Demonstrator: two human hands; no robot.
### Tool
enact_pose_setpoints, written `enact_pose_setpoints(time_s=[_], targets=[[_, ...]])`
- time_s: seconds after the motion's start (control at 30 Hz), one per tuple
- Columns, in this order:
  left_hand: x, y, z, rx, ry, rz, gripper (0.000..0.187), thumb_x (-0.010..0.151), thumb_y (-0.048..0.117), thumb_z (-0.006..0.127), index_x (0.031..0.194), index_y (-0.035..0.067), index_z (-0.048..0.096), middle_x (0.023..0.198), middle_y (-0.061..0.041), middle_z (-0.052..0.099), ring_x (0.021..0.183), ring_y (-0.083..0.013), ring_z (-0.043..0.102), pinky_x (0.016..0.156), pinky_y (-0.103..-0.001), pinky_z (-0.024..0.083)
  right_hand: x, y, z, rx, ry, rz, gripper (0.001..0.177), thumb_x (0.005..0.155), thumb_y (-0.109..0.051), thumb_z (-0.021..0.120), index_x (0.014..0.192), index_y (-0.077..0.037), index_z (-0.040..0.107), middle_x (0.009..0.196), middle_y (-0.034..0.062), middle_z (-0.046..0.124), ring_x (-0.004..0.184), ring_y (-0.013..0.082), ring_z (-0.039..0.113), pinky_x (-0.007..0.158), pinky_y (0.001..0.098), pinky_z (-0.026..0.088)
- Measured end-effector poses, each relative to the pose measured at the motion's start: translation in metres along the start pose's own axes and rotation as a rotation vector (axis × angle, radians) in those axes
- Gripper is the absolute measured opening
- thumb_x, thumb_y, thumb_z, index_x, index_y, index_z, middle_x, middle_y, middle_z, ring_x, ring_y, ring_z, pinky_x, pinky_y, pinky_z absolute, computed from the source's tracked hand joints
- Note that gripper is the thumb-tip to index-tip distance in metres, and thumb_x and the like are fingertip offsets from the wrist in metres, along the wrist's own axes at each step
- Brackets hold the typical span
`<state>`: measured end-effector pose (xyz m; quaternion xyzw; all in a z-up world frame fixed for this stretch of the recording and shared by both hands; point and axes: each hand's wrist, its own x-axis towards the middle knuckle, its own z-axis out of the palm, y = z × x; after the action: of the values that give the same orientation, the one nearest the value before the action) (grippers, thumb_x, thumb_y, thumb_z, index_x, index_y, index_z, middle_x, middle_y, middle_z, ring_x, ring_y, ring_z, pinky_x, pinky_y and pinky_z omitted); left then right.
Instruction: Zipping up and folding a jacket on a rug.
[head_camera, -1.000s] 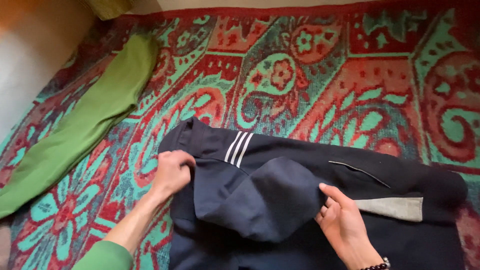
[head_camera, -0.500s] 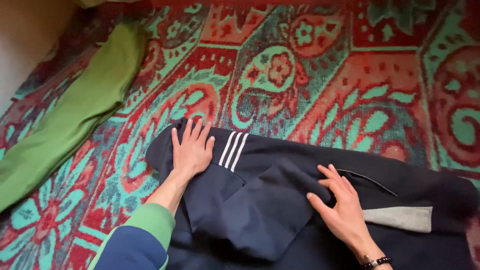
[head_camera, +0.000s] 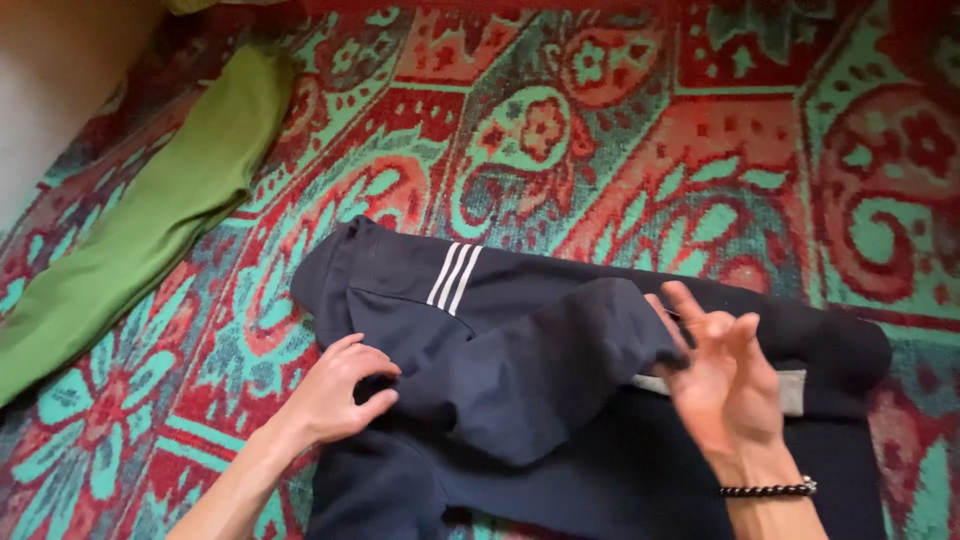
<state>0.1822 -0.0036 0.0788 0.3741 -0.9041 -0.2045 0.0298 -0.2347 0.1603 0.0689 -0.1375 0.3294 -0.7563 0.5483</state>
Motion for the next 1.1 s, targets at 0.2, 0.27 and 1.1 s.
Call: enact_pose_setpoints(time_s=[0.2, 0.27, 1.1], targets=[[0.019, -0.01, 0.009, -0.127, 0.005, -0.228, 0.012, 0.092, 0.013, 0.058, 0.089, 0.017, 0.069, 0.087, 0.001, 0.077, 0.083, -0.0194, 0.073, 0.079, -0.034, 0.052, 0.003, -0.017, -0.013, -0.686, 0.536, -0.002, 0.047, 0.076, 0.004, 0.08, 0.119, -0.003, 0.063, 0.111, 0.0101, 0.067, 0.095, 0.0167, 0.067, 0.086, 0.0265, 0.055], [0.023, 0.003, 0.003, -0.232, -0.02, -0.328, 0.007, 0.092, 0.018, 0.063, 0.091, 0.015, 0.07, 0.083, 0.002, 0.075, 0.076, -0.0156, 0.067, 0.075, -0.031, 0.051, 0.006, -0.017, -0.004, -0.971, 0.506, 0.142, 0.052, 0.072, -0.013, 0.085, 0.119, -0.004, 0.067, 0.113, 0.0085, 0.073, 0.097, 0.0169, 0.069, 0.088, 0.0291, 0.053], [0.071, -0.073, -0.021, 0.013, -0.104, -0.204, 0.024, 0.09, 0.02, 0.068, 0.109, 0.01, 0.079, 0.112, -0.004, 0.08, 0.107, -0.0224, 0.073, 0.097, -0.036, 0.053, 0.013, -0.051, -0.082, -0.444, 0.878, -0.141, 0.024, 0.086, -0.007, 0.078, 0.094, -0.023, 0.062, 0.099, -0.0112, 0.072, 0.092, 0.0029, 0.07, 0.081, 0.0236, 0.064]])
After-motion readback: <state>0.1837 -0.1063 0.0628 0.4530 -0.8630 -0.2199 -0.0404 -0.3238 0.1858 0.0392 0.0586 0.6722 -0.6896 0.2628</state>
